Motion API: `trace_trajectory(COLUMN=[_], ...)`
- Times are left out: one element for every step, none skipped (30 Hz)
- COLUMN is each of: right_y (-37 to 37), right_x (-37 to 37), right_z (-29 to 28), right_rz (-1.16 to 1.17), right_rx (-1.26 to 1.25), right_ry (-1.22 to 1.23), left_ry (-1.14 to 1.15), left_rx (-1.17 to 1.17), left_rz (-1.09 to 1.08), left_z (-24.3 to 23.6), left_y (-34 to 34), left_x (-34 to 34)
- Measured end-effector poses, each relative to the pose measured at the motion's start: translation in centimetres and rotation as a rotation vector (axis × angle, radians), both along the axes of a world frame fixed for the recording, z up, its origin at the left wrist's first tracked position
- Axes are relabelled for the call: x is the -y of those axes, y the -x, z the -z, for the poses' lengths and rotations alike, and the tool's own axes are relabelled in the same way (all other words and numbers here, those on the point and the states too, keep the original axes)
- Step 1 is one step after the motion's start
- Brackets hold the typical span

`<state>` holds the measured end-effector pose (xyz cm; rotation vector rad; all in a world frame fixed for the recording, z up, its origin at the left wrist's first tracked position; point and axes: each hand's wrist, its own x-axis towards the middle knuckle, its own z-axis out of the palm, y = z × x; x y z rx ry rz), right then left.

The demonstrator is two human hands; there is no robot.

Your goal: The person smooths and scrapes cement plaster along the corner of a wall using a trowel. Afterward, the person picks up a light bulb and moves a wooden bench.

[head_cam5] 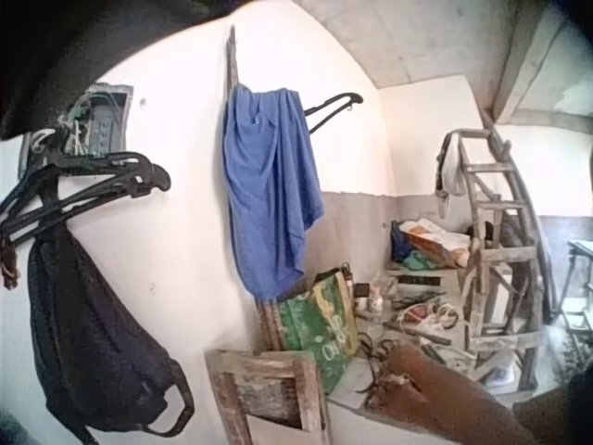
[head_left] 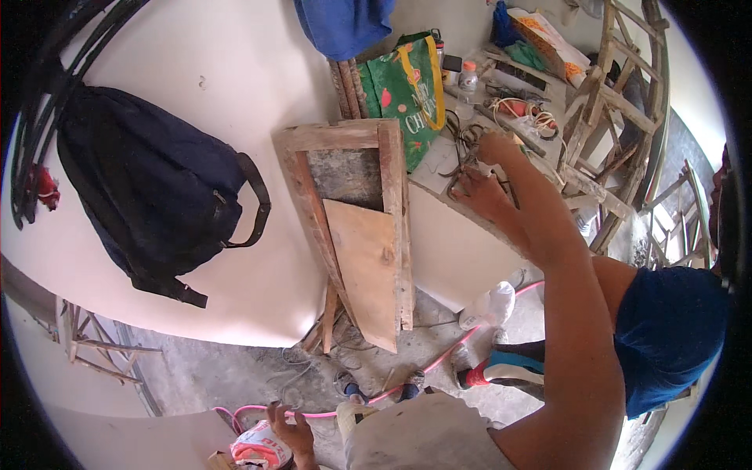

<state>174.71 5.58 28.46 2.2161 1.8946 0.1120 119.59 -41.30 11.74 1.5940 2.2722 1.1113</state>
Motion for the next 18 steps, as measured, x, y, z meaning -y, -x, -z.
trace_trajectory(right_y=[0.2,0.0,0.9,1.3,1.5,1.6,1.6,1.3,1.3,1.2,0.9,2.2,2.9,3.3,3.0,2.4,1.9,1.8], right_x=[0.0,0.0,0.4,0.8,1.1,1.5,1.6,1.5,1.8,1.9,2.2,2.9,3.8,4.2,4.4,4.2,3.6,3.3], right_z=[-0.3,-1.0,-2.6,-3.6,-3.3,-2.8,-2.2,-1.4,-1.0,-0.8,-0.6,-1.4,-2.1,-2.5,-2.9,-3.1,-3.1,-2.9], right_rz=[-0.023,-0.023,-0.064,-0.1,-0.103,-0.045,0.012,0.009,0.002,-0.005,-0.089,-0.182,-0.242,-0.284,-0.294,-0.26,-0.182,-0.074], right_rx=[0.033,0.028,-0.041,-0.105,-0.107,-0.107,-0.108,-0.109,-0.058,-0.007,-0.041,-0.108,-0.168,-0.205,-0.214,-0.195,-0.149,-0.111], right_ry=[0.105,0.105,0.151,0.192,0.191,0.052,-0.087,-0.09,-0.09,-0.089,0.108,0.334,0.511,0.601,0.597,0.496,0.304,0.075], left_ry=[0.0,-0.001,-0.023,-0.05,-0.051,-0.072,-0.094,-0.097,-0.11,-0.123,-0.127,-0.094,-0.062,-0.061,-0.081,-0.102,-0.106,-0.06], left_rx=[-0.02,-0.025,-0.045,-0.061,-0.064,-0.101,-0.14,-0.14,-0.106,-0.071,-0.071,-0.023,0.028,0.026,-0.014,-0.055,-0.053,-0.032], left_rz=[-0.008,-0.009,-0.01,-0.006,-0.009,0.007,0.021,0.018,0.047,0.076,0.074,0.021,-0.022,-0.026,-0.017,-0.009,-0.01,-0.027], left_z=[0.2,0.3,0.4,0.5,0.5,0.5,0.5,0.4,0.1,-0.1,0.0,0.1,0.2,0.3,0.5,0.6,0.7,0.5], left_y=[-0.1,-0.2,-0.1,-0.2,-0.1,-0.1,-0.2,-0.3,-0.6,-0.8,-1.0,-1.1,-1.0,-0.8,-0.9,-1.0,-1.3,-1.6], left_x=[0.1,0.1,0.5,0.6,0.7,0.6,0.6,0.6,0.4,0.4,0.5,0.9,1.3,1.8,2.0,2.1,2.2,2.2])
